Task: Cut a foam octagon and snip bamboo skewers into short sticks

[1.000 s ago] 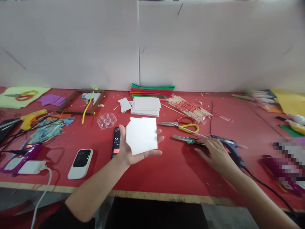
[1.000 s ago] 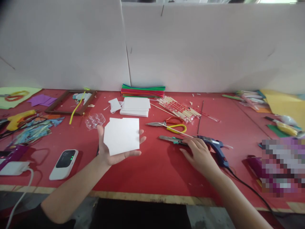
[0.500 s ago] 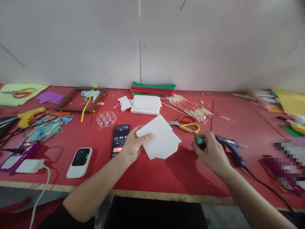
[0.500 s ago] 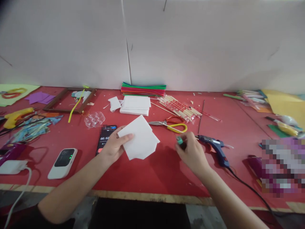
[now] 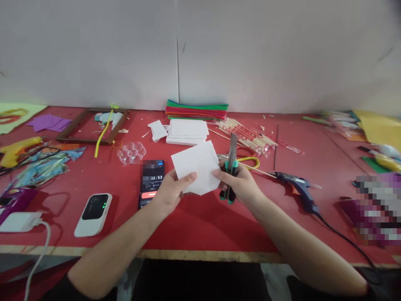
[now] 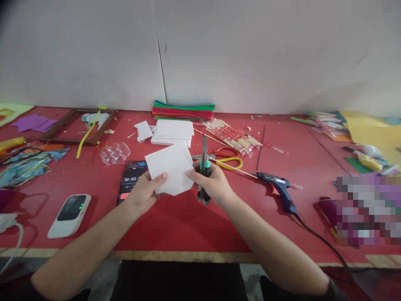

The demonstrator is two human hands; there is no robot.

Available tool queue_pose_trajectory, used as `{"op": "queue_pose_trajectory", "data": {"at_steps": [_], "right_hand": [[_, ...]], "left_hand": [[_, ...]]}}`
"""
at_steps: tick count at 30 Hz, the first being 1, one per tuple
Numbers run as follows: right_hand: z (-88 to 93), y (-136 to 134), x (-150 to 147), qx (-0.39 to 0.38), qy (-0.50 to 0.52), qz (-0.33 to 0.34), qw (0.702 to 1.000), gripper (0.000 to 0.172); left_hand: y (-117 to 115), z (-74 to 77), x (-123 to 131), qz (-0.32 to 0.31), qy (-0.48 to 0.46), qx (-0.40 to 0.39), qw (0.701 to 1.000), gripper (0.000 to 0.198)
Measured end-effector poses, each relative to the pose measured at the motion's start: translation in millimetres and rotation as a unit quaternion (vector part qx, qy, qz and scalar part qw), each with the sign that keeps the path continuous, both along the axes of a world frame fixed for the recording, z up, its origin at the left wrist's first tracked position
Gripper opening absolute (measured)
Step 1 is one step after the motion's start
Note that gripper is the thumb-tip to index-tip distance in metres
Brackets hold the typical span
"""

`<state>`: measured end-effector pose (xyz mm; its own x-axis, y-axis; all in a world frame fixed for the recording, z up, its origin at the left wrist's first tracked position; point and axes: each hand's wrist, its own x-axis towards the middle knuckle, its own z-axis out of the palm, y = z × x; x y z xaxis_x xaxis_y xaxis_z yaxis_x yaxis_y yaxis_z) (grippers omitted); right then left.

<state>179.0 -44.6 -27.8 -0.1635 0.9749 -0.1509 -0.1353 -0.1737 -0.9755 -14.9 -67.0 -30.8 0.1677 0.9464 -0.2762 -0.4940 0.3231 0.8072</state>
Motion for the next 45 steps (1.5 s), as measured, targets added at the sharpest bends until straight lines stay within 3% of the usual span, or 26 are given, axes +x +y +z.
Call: {"op": "queue_pose_trajectory", "data": {"at_steps": [3,9,14,18,21,23,25,27,31,34,38,41,43,45], "right_hand": [[-1.8,-2.0,2.0,-0.005,0.000,-0.001,1.000,0.038],[-12.2,-14.3,-0.2,0.017,0.060,-0.016,0.998,0.036],[-28.1,-27.8,-5.2,0.036,0.039,0.001,0.999,0.029],[-30.6,-32.6,-1.8,0.125,0.052,0.043,0.990,0.031],[-25.1,-32.9,3.6,0.215,-0.027,0.027,0.976,0.030],[-18.5,-31.7,5.0,0.228,-0.070,0.011,0.971,0.033],[-10.8,-29.0,3.4,0.167,-0.044,0.004,0.985,0.037],[-4.1,-24.9,0.4,0.055,0.044,0.010,0.997,0.042],[0.1,-16.0,-0.1,-0.142,0.172,0.080,0.971,0.046],[-2.3,-12.9,4.4,-0.193,0.187,0.125,0.955,0.030],[-7.6,-15.5,5.8,-0.102,0.143,0.066,0.982,0.026],[-14.6,-20.9,6.1,0.047,-0.005,0.017,0.999,0.023],[-19.2,-24.2,8.5,0.179,-0.172,-0.003,0.969,0.023],[-22.3,-25.9,12.1,0.289,-0.298,0.000,0.910,0.033]], "left_hand": [[-4.4,-2.6,3.9,-0.057,0.017,-0.027,0.998,0.047],[-4.7,-1.2,7.8,0.018,0.008,-0.022,1.000,0.046],[-4.8,0.9,7.7,0.056,-0.039,-0.030,0.997,0.057],[-3.7,5.0,5.8,0.094,-0.066,-0.064,0.991,0.064],[-0.9,11.6,3.0,0.107,-0.080,-0.053,0.990,0.067],[1.1,17.1,2.4,0.113,-0.075,-0.035,0.990,0.068],[2.8,22.3,4.1,0.120,-0.068,-0.026,0.990,0.066],[4.0,25.8,7.7,0.120,-0.064,-0.017,0.991,0.065],[8.0,24.3,15.7,0.131,-0.049,0.029,0.990,0.061],[13.8,15.9,18.4,0.153,-0.044,0.045,0.986,0.059],[19.4,3.2,20.4,0.170,-0.071,0.024,0.983,0.060],[17.1,-0.7,23.3,0.162,-0.093,-0.017,0.982,0.056],[13.4,-0.3,24.5,0.149,-0.101,-0.042,0.983,0.051],[9.8,1.3,24.1,0.130,-0.111,-0.059,0.984,0.048]]}}
